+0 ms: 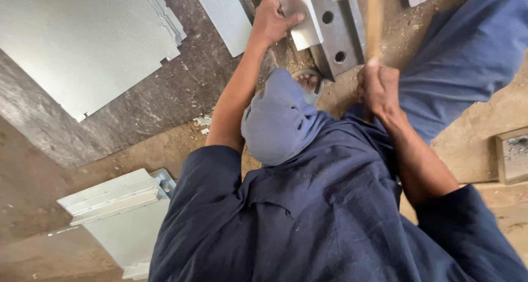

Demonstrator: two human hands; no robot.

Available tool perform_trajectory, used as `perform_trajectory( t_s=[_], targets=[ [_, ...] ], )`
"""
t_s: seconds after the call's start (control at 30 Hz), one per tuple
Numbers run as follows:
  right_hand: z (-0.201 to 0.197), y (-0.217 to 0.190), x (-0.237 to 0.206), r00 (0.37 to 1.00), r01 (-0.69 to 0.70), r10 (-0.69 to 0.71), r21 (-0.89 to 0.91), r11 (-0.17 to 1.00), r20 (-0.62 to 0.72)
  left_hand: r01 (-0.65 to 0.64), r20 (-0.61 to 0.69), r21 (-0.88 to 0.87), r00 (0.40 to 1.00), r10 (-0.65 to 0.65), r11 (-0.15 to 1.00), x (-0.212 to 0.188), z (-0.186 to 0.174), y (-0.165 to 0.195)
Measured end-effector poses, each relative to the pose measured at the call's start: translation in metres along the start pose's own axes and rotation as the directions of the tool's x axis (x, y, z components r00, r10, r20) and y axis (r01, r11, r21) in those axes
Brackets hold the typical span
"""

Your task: The person sits on the floor and bends thin metal strips by hand, positioning each strip over a slotted metal channel and striking it with a wooden mallet to fold the edge. They reposition the strip, press the fold flat, and set finished bent strips onto a stack of completed pieces beside them.

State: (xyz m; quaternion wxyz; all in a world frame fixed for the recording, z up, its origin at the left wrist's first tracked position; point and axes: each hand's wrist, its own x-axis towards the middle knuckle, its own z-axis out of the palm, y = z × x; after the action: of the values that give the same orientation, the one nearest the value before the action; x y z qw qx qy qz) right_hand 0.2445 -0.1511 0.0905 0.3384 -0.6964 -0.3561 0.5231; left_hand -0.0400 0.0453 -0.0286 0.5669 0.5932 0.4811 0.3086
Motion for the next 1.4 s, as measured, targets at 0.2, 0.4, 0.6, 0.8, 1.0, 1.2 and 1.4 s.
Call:
perform_trajectory(
  t_s=[0.2, 0.4, 0.6, 0.8, 1.0, 1.2, 1.4],
  targets=[
    [0.021, -0.018, 0.047, 0.948, 0.317, -0.315, -0.049, 0.947, 0.054, -0.056, -0.019, 0.095, 0.998, 0.058, 0.994, 0.000, 0.002, 0.011],
    [0.027, -0.037, 0.081, 0.982, 0.187, -0.180, 0.320, 0.929, -0.050, 0.212, -0.007, 0.016, 0.977, -0.212, 0.977, 0.002, -0.003, 0.040],
    [0.042, -0.060, 0.096, 0.963, 0.267, -0.242, -0.284, 0.921, 0.120, -0.074, 0.002, -0.007, 0.997, 0.074, 0.997, 0.002, -0.005, 0.040],
    [0.051, -0.072, 0.125, 0.887, 0.451, -0.459, 0.123, 0.884, 0.047, 0.079, 0.016, 0.015, 0.997, -0.079, 0.997, 0.006, -0.005, 0.041],
    [0.055, -0.071, 0.157, 0.959, 0.263, -0.284, 0.336, 0.905, 0.014, -0.034, -0.012, 0.043, 0.999, 0.035, 0.998, 0.007, -0.009, 0.055],
    [0.064, -0.080, 0.166, 0.914, 0.405, -0.384, -0.248, 0.880, 0.131, 0.038, 0.023, -0.076, 0.999, -0.036, 0.996, 0.007, -0.009, 0.045],
    [0.049, -0.063, 0.123, 0.935, 0.335, -0.342, 0.085, 0.939, 0.091, 0.031, 0.014, 0.077, 0.999, -0.032, 0.997, 0.008, -0.007, 0.030]
  ],
)
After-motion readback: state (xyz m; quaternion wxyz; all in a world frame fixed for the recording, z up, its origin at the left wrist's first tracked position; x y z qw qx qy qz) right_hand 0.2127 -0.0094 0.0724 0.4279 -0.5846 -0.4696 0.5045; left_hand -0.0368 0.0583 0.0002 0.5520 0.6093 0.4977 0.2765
